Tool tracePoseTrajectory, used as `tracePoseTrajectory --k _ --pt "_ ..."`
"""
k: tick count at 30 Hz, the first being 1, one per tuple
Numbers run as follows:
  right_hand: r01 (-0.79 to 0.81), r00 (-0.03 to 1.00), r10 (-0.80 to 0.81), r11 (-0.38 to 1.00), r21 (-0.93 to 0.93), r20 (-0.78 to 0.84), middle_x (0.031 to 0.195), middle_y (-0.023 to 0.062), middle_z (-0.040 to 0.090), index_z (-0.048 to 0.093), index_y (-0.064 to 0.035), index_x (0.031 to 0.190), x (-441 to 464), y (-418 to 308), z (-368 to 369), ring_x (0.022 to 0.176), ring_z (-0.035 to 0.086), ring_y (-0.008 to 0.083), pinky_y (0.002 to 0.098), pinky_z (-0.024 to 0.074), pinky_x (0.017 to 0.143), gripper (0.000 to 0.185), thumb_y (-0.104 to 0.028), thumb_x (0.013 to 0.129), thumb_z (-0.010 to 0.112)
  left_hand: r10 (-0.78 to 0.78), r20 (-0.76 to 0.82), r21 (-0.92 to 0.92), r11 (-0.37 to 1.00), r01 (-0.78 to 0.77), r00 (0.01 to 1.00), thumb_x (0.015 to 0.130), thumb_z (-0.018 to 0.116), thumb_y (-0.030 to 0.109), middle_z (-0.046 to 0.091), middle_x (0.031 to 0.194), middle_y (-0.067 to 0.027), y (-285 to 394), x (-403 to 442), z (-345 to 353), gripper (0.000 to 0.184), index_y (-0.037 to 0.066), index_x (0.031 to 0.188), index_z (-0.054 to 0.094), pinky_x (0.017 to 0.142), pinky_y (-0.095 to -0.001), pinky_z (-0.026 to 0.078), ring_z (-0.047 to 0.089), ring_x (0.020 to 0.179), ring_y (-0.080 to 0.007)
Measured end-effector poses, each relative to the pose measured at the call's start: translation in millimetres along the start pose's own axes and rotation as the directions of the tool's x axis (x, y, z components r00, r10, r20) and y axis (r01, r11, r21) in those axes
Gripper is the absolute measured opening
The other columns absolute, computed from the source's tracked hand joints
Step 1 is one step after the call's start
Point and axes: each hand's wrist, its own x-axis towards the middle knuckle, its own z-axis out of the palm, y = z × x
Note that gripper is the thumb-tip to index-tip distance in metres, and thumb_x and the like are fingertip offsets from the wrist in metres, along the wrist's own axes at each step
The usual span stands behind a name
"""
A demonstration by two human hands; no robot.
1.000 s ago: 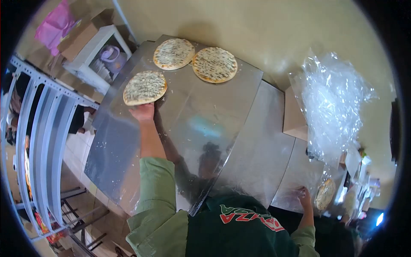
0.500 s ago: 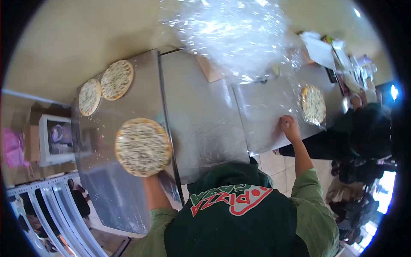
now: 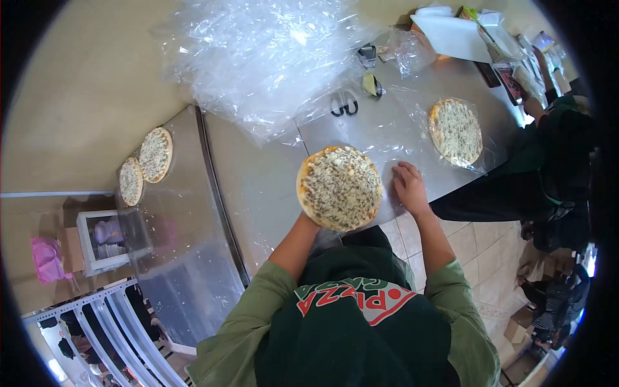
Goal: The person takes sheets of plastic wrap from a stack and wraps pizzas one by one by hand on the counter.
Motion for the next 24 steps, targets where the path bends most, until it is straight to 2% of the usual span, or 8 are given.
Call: tracePoseTrajectory --k 6,13,15,16,17,19,20,24 --pt "-0.01 1.0 0.01 1.0 0.007 0.029 0.119 0.015 0.05 0.059 -0.0043 0.106 -3.7 -5.4 -1.3 0.105 0.048 0.0341 0.0386 0.038 0.092 0.031 -0.006 0.075 0.055 0.096 -0.218 0.132 0.989 -0.068 0.971 0.091 0.035 0.034 0.045 0.128 -0.0136 -10.7 -8.6 8.1 0.047 0.005 0.128 0.04 0.098 -0.0467 0.037 0.045 0.116 -0.0306" --pt "-0.008 0.994 0.004 0.999 -0.037 -0.106 0.106 0.015 0.054 0.056 -0.0059 0.109 -12.7 -52.0 8.6 0.098 0.051 0.0329 0.0415 0.0406 0.087 0.035 -0.011 0.075 0.059 0.533 -0.527 0.555 0.806 -0.207 0.662 0.094 0.028 0.041 0.046 0.126 -0.0144 42.2 -98.2 23.9 0.05 0.002 0.123 0.041 0.094 -0.0452 0.04 0.046 0.114 -0.0296" --pt "0.253 0.966 -0.247 0.962 -0.103 0.071 0.099 0.0129 0.054 0.056 -0.0079 0.108 -29.7 -79.0 51.7 0.091 0.052 0.0318 0.0407 0.0437 0.079 0.035 -0.017 0.075 0.06 0.692 -0.411 0.827 0.557 -0.077 0.594 0.093 0.042 0.031 0.049 0.121 -0.0159 89.5 -131.9 36.8 0.042 -0.001 0.12 0.043 0.096 -0.0421 0.037 0.045 0.114 -0.0297" --pt "0.388 0.892 -0.371 0.922 -0.017 0.258 0.099 0.0146 0.054 0.056 -0.0074 0.106 -42.9 -120.6 57.5 0.093 0.051 0.0323 0.0402 0.0441 0.08 0.031 -0.019 0.078 0.057 0.806 -0.238 0.97 0.167 0.179 0.541 0.09 0.048 0.029 0.052 0.115 -0.0157 113.9 -143.6 42.9 0.04 -0.002 0.117 0.045 0.093 -0.0411 0.039 0.048 0.109 -0.0296" --pt "0.525 0.73 -0.55 0.831 0.182 0.405 0.104 0.0118 0.052 0.052 -0.0103 0.114 -54.5 -127.2 101.9 0.098 0.05 0.0298 0.0398 0.0435 0.082 0.04 -0.023 0.076 0.06 0.836 -0.023 0.874 -0.249 0.417 0.548 0.088 0.053 0.026 0.056 0.109 -0.0154 135.4 -147.7 47.4 0.038 -0.002 0.113 0.047 0.091 -0.0401 0.04 0.051 0.105 -0.0296" --pt "0.62 0.484 -0.616 0.743 0.253 0.622 0.105 0.0104 0.051 0.047 -0.0058 0.12 -75.2 -187.7 142.3 0.101 0.05 0.027 0.0402 0.0441 0.083 0.057 -0.031 0.071 0.064 0.727 0.215 0.545 -0.643 0.538 0.652 0.083 0.059 0.024 0.058 0.103 -0.0159 161.5 -150.2 50.6 0.036 -0.001 0.107 0.05 0.086 -0.0392 0.043 0.054 0.098 -0.0304" --pt "0.713 0.423 -0.719 0.64 0.287 0.552 0.104 0.0105 0.051 0.049 -0.003 0.115 -85.3 -199.8 165.5 0.101 0.05 0.0259 0.0394 0.0452 0.08 0.052 -0.03 0.073 0.063 0.632 0.302 0.315 -0.773 0.551 0.714 0.08 0.062 0.022 0.059 0.1 -0.0161 169.2 -148.7 50.9 0.035 -0.001 0.104 0.052 0.083 -0.0387 0.044 0.056 0.095 -0.0309" --pt "0.837 0.262 -0.783 0.476 0.271 0.565 0.101 0.008 0.054 0.053 0.0001 0.109 -103.6 -230.8 223.8 0.098 0.052 0.0226 0.0356 0.0482 0.07 0.043 -0.029 0.078 0.058 0.58 -0.006 0.369 -0.756 0.541 0.815 0.077 0.064 0.02 0.058 0.096 -0.0166 184.8 -146.4 55.6 0.028 0.0 0.094 0.053 0.074 -0.038 0.046 0.057 0.087 -0.0292"
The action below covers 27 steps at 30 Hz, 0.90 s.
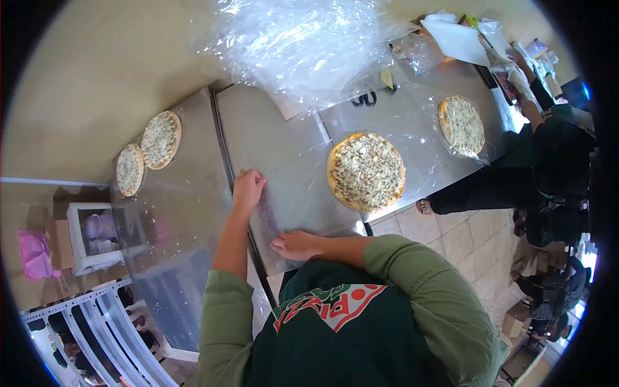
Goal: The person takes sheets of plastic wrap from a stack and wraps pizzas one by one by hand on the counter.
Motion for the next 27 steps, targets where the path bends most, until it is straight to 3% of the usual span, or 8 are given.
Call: tracePoseTrajectory --k 3,8,11,14,16,18,20,27 --pt "0.007 0.996 0.001 0.995 -0.095 0.085 0.095 0.0066 0.056 0.057 -0.0028 0.1 12.9 2.9 4.5 0.089 0.057 0.022 0.0347 0.05 0.062 0.028 -0.025 0.083 0.051 0.031 0.049 -0.164 0.986 -0.022 0.998 0.08 0.063 0.018 0.059 0.081 -0.0116 -10.2 0.4 -3.9 0.024 0.0 0.092 0.053 0.064 -0.0342 0.047 0.059 0.073 -0.0232" --pt "-0.072 0.921 0.253 0.858 0.509 -0.296 0.077 0.011 0.057 0.059 -0.0054 0.082 2.8 -32.2 -42.7 0.071 0.06 0.0214 0.034 0.05 0.062 0.008 -0.013 0.08 0.055 -0.143 0.617 -0.271 0.885 0.38 0.774 0.084 0.058 0.016 0.058 0.069 -0.0052 -9.9 5.5 -76.6 0.019 0.003 0.096 0.051 0.048 -0.0248 0.044 0.057 0.06 -0.0128" --pt "-0.162 0.755 0.601 0.56 0.813 -0.263 0.075 0.009 0.059 0.057 -0.0035 0.087 -22.6 -48.6 -99.5 0.067 0.059 0.0156 0.0293 0.049 0.061 0.007 -0.007 0.081 0.056 -0.078 0.443 -0.696 0.598 0.398 0.893 0.085 0.056 0.014 0.058 0.069 -0.0067 14.1 -4.5 -122.2 0.022 0.005 0.103 0.048 0.047 -0.022 0.042 0.057 0.061 -0.0116" --pt "0.142 0.336 0.936 0.056 0.988 -0.101 0.073 0.004 0.056 0.053 -0.0037 0.094 -88.2 -24.3 -112.7 0.064 0.056 0.012 0.0261 0.0484 0.058 0.011 -0.01 0.085 0.054 -0.34 -0.148 -0.983 0.152 -0.101 0.929 0.084 0.055 0.01 0.054 0.071 -0.0055 90.2 -27.8 -114.0 0.027 0.004 0.109 0.043 0.049 -0.025 0.044 0.056 0.061 -0.0131" --pt "0.23 0.092 0.988 0.103 0.968 -0.127 0.072 0.0042 0.057 0.053 -0.0037 0.092 -136.8 -4.5 -109.5 0.061 0.056 0.0113 0.0258 0.0494 0.056 0.008 -0.01 0.088 0.051 -0.073 -0.314 -0.922 0.262 -0.286 0.947 0.084 0.056 0.013 0.055 0.078 -0.0073 88.7 -47.1 -40.6 0.028 0.005 0.108 0.045 0.054 -0.0265 0.047 0.058 0.066 -0.015" --pt "0.177 -0.045 0.994 0.104 0.979 -0.097 0.071 0.0038 0.057 0.053 -0.0032 0.09 -174.1 12.8 -92.7 0.059 0.057 0.0113 0.0252 0.0501 0.053 0.01 -0.013 0.089 0.052 0.395 -0.339 -0.471 0.714 -0.517 0.854 0.083 0.059 0.019 0.058 0.087 -0.008 112.9 -63.9 4.5 0.032 0.005 0.109 0.046 0.064 -0.0316 0.05 0.06 0.076 -0.0203" --pt "0.185 -0.099 0.994 0.056 0.981 -0.038 0.073 0.006 0.06 0.053 -0.0032 0.088 -191.8 20.9 -82.4 0.061 0.059 0.0122 0.0262 0.0516 0.053 0.013 -0.016 0.087 0.055 0.58 -0.268 -0.254 0.728 -0.637 0.769 0.081 0.06 0.032 0.054 0.111 -0.0132 133.8 -52.7 36.7 0.047 0.004 0.116 0.045 0.085 -0.0397 0.044 0.054 0.102 -0.0283" --pt "0.212 -0.07 0.991 -0.098 0.972 0.115 0.075 0.0083 0.062 0.055 -0.0024 0.089 -218.9 42.8 -59.9 0.062 0.061 0.0143 0.0249 0.051 0.053 0.015 -0.017 0.087 0.057 0.405 0.088 0.134 0.901 -0.413 0.91 0.08 0.047 0.057 0.012 0.145 -0.0154 172.1 -8.3 65.6 0.08 0.01 0.139 0.022 0.105 -0.0538 0.008 0.012 0.134 -0.0323"
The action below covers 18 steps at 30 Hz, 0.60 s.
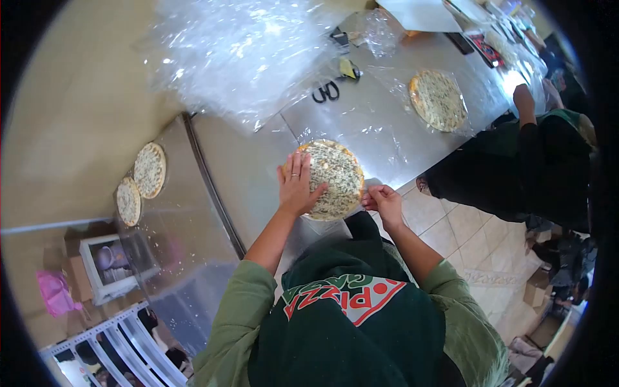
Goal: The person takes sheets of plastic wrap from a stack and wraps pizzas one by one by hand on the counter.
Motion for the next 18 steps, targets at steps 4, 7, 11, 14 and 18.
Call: tracePoseTrajectory --k 4,7,11,14,18 --pt "-0.007 1.0 0.005 0.986 -0.168 -0.012 0.071 0.0074 0.062 0.056 -0.0022 0.088 12.1 -1.5 -21.2 0.059 0.059 0.0128 0.0252 0.0478 0.051 0.015 -0.016 0.086 0.058 -0.041 0.049 0.06 0.997 0.038 0.998 0.08 0.048 0.056 0.016 0.144 -0.0163 9.7 3.0 -5.2 0.078 0.011 0.139 0.023 0.102 -0.0587 0.007 0.015 0.133 -0.0337" --pt "0.363 0.883 -0.469 0.704 -0.611 -0.016 0.071 0.0082 0.059 0.056 -0.0033 0.09 14.8 -30.3 -34.5 0.061 0.058 0.0177 0.0307 0.0456 0.053 0.016 -0.016 0.081 0.061 0.01 0.003 0.116 0.993 -0.01 1.0 0.079 0.052 0.052 0.022 0.142 -0.016 31.4 26.9 -16.1 0.073 0.011 0.135 0.03 0.103 -0.0575 0.01 0.02 0.131 -0.0331" --pt "0.427 0.553 -0.819 0.122 -0.896 0.152 0.087 0.0131 0.053 0.054 -0.0064 0.098 39.2 -89.4 -43.3 0.083 0.053 0.0314 0.0367 0.0438 0.074 0.034 -0.015 0.07 0.07 0.279 0.019 0.095 0.955 -0.279 0.96 0.077 0.059 0.044 0.027 0.14 -0.0153 58.1 91.9 6.3 0.067 0.009 0.13 0.038 0.104 -0.0517 0.018 0.025 0.129 -0.0311" --pt "0.453 0.68 -0.709 0.205 -0.867 0.188 0.087 0.0135 0.055 0.054 -0.0063 0.091 70.9 -78.4 -54.2 0.081 0.055 0.0317 0.0383 0.0459 0.07 0.023 -0.015 0.073 0.066 0.425 0.192 -0.187 0.901 -0.392 0.885 0.072 0.064 0.044 0.026 0.141 -0.0152 79.8 144.2 32.7 0.076 0.008 0.132 0.035 0.105 -0.0466 0.02 0.025 0.13 -0.0296" --pt "0.406 0.733 -0.653 0.196 -0.892 0.19 0.075 0.0141 0.059 0.052 -0.0053 0.081 84.3 -73.7 -70.8 0.065 0.059 0.0332 0.0422 0.0477 0.057 0.015 -0.019 0.083 0.055 0.339 0.341 -0.063 0.939 -0.338 0.877 0.059 0.07 0.055 0.016 0.145 -0.0134 110.3 171.2 33.7 0.102 0.01 0.138 0.023 0.107 -0.0461 0.015 0.015 0.134 -0.0287"
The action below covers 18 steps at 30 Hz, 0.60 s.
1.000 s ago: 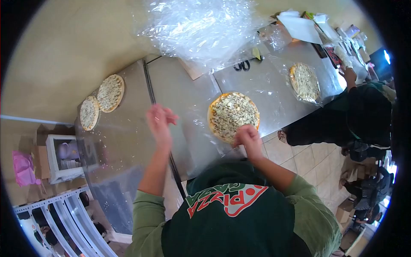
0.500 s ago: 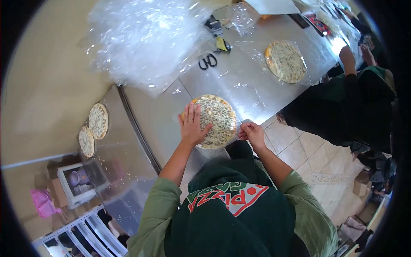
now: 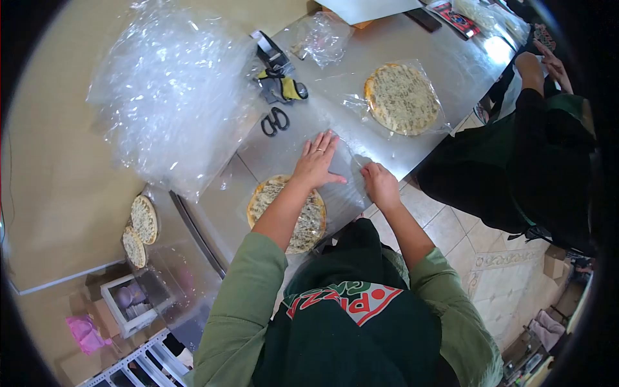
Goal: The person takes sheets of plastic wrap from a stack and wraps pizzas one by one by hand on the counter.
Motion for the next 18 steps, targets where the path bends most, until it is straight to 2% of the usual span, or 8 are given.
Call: tracePoseTrajectory --k 2,6,9,11,14,15,17,18 --pt "-0.08 0.995 0.08 0.997 -0.009 0.058 0.074 0.0164 0.06 0.052 -0.0046 0.082 -0.4 5.0 -3.3 0.063 0.06 0.0347 0.0432 0.0478 0.056 0.016 -0.02 0.084 0.053 -0.03 0.053 0.063 0.998 0.026 0.998 0.051 0.072 0.059 0.011 0.147 -0.0125 -0.6 6.9 -2.8 0.116 0.013 0.141 0.015 0.108 -0.0468 0.013 0.01 0.136 -0.0277" --pt "-0.222 0.972 0.22 0.975 0.009 0.083 0.073 0.0217 0.061 0.053 -0.003 0.08 9.5 6.7 -10.7 0.06 0.059 0.0378 0.0448 0.0477 0.055 0.02 -0.022 0.086 0.051 -0.123 0.156 0.11 0.988 0.106 0.98 0.044 0.074 0.063 0.004 0.148 -0.012 6.2 18.3 -18.3 0.127 0.015 0.142 0.009 0.108 -0.0488 0.009 0.003 0.137 -0.0268" --pt "-0.332 0.933 0.313 0.939 0.09 0.177 0.068 0.0199 0.061 0.055 -0.0006 0.078 17.1 15.2 -8.0 0.057 0.061 0.0324 0.0415 0.0486 0.054 0.027 -0.025 0.088 0.049 -0.161 0.203 0.128 0.982 0.137 0.966 0.044 0.074 0.063 0.001 0.148 -0.0143 10.0 27.1 -24.8 0.128 0.016 0.142 0.007 0.107 -0.0499 0.007 0.0 0.137 -0.0284" --pt "-0.507 0.85 0.412 0.81 0.296 0.328 0.065 0.0163 0.061 0.057 0.001 0.08 23.7 14.4 -18.4 0.055 0.061 0.0263 0.0379 0.0486 0.053 0.031 -0.027 0.088 0.048 -0.178 0.223 0.128 0.98 0.152 0.959 0.044 0.074 0.063 -0.002 0.147 -0.0164 10.1 29.2 -25.3 0.129 0.015 0.142 0.005 0.107 -0.0518 0.007 -0.001 0.136 -0.0301" --pt "-0.646 0.754 0.464 0.65 0.4 0.465 0.062 0.0115 0.06 0.059 0.0028 0.084 29.9 8.2 -33.3 0.053 0.06 0.0184 0.0328 0.0479 0.052 0.036 -0.031 0.088 0.048 -0.21 0.037 0.009 0.978 0.21 0.977 0.057 0.07 0.06 0.002 0.146 -0.02 14.8 19.1 -38.7 0.115 0.01 0.142 0.009 0.106 -0.0511 0.007 0.002 0.136 -0.0337" --pt "-0.678 0.727 0.478 0.611 0.408 0.493 0.062 0.01 0.06 0.06 0.0032 0.086 29.2 8.5 -36.2 0.052 0.06 0.0161 0.0311 0.0475 0.052 0.037 -0.032 0.088 0.049 -0.148 -0.123 0.025 0.988 0.152 0.981 0.062 0.067 0.058 0.004 0.146 -0.0209 14.4 7.8 -46.8 0.108 0.008 0.141 0.011 0.106 -0.0511 0.007 0.004 0.135 -0.0349" --pt "-0.561 0.816 0.429 0.751 0.349 0.388 0.067 0.0122 0.062 0.061 0.002 0.088 26.9 9.5 -36.6 0.058 0.061 0.0182 0.0314 0.0474 0.056 0.031 -0.028 0.083 0.057 -0.005 -0.417 0.089 0.995 0.047 0.909 0.072 0.061 0.054 0.008 0.145 -0.0228 4.7 -37.1 -62.2 0.095 0.005 0.14 0.015 0.106 -0.0511 0.008 0.008 0.134 -0.0373" --pt "-0.466 0.876 0.373 0.82 0.332 0.307 0.069 0.013 0.063 0.061 0.0017 0.088 23.6 8.6 -33.9 0.06 0.061 0.019 0.032 0.0475 0.057 0.029 -0.026 0.082 0.059 0.007 -0.515 0.013 1.0 -0.001 0.857 0.076 0.057 0.052 0.013 0.144 -0.0221 -2.6 -69.4 -62.1 0.086 0.006 0.139 0.02 0.105 -0.0518 0.008 0.011 0.134 -0.0372"
